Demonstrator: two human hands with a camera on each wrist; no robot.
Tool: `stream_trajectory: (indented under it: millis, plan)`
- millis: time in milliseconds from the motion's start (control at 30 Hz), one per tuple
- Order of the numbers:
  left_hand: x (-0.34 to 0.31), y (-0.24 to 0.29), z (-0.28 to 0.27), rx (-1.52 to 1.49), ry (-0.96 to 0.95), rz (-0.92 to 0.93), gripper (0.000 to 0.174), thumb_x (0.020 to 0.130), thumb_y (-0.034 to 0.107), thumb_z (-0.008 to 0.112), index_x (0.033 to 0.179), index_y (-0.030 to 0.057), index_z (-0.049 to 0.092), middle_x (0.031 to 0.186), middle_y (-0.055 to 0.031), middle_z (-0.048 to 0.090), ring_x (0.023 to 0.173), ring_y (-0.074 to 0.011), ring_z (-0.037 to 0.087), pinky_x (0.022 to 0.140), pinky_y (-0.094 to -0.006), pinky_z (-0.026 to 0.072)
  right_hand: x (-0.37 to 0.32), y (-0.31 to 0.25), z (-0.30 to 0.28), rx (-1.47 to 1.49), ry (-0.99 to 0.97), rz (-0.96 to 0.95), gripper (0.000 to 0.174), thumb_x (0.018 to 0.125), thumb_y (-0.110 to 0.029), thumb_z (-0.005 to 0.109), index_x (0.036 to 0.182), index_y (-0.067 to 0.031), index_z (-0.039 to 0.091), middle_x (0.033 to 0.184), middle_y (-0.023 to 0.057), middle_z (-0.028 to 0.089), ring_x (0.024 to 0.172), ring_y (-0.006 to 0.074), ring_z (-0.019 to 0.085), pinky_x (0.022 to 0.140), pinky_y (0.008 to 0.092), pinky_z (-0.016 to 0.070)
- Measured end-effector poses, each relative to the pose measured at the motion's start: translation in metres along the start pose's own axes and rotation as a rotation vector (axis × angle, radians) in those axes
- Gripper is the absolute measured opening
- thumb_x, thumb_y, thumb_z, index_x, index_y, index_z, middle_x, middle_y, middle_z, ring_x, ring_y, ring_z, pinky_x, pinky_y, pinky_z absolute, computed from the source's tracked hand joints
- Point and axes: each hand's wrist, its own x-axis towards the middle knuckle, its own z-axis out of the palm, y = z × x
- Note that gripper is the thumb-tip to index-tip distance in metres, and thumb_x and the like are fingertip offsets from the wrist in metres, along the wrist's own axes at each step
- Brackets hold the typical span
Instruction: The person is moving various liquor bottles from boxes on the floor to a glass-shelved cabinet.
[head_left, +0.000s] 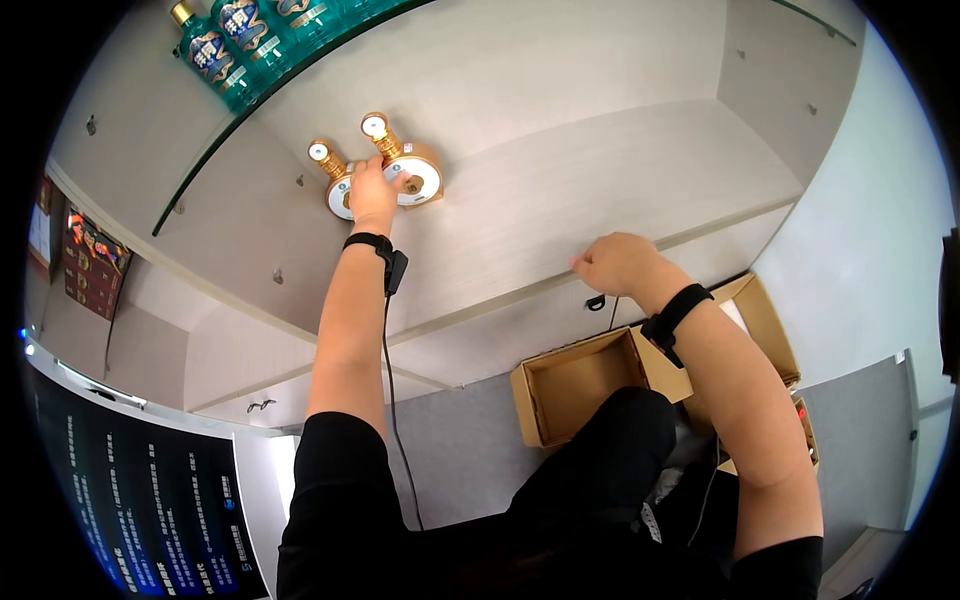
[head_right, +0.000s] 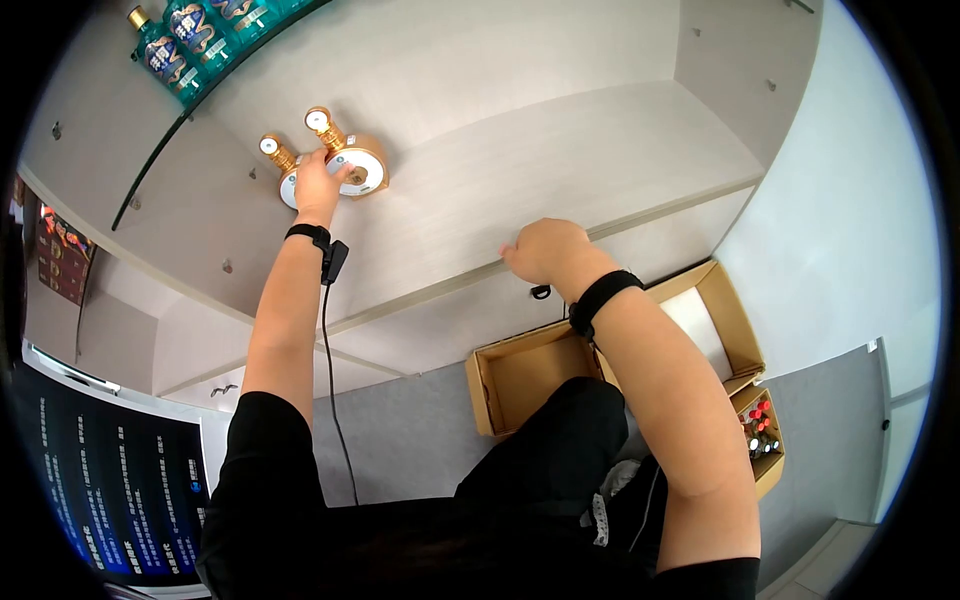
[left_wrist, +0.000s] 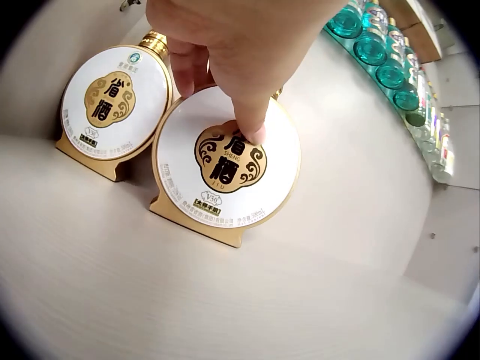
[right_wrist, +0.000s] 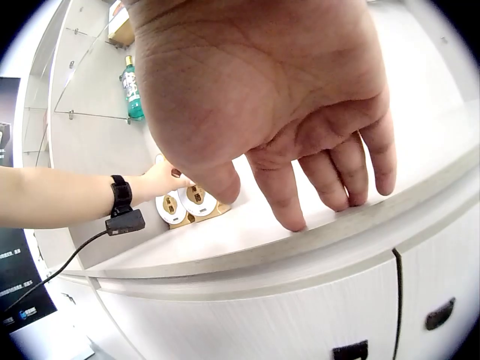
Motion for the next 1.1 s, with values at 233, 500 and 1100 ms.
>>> stream_trajectory:
  millis: [233, 500, 1100]
  plan:
    - [0.01, 0.003, 0.003, 0.023, -0.011, 0.009, 0.053, 0.079, 0.031, 0.083, 0.12, 0.0033, 0.066, 0.118, -0.0151, 0.063, 0.115, -0.0333, 0.058, 0.098, -0.0428, 0.0495, 0.001, 0.001, 0.004, 0.001, 0.008, 0.005, 0.055, 0.101, -0.046, 0.04, 0.109, -0.0033, 0.073, 0.11, 0.0153, 0.072, 0.107, 0.0342, 0.066, 0.092, 0.0449, 0.0525]
    - [0.02, -0.002, 0.014, 0.072, 0.022, 0.029, 0.05, 0.08, 0.034, 0.082, 0.118, 0.0048, 0.067, 0.117, -0.0146, 0.063, 0.112, -0.0352, 0.059, 0.095, -0.0438, 0.0509, 0.001, 0.0, 0.006, -0.004, 0.001, 0.004, 0.053, 0.102, -0.045, 0.039, 0.106, -0.0035, 0.073, 0.105, 0.014, 0.073, 0.104, 0.0322, 0.067, 0.09, 0.044, 0.0536]
    - [0.023, 0.004, 0.023, 0.113, 0.042, -0.019, 0.05, 0.08, 0.033, 0.082, 0.118, 0.0053, 0.065, 0.116, -0.0149, 0.061, 0.112, -0.035, 0.059, 0.093, -0.0441, 0.0517, 0.002, 0.008, 0.035, -0.015, 0.202, -0.037, 0.049, 0.102, -0.041, 0.042, 0.108, -0.004, 0.073, 0.123, 0.015, 0.066, 0.111, 0.0319, 0.065, 0.092, 0.0445, 0.054]
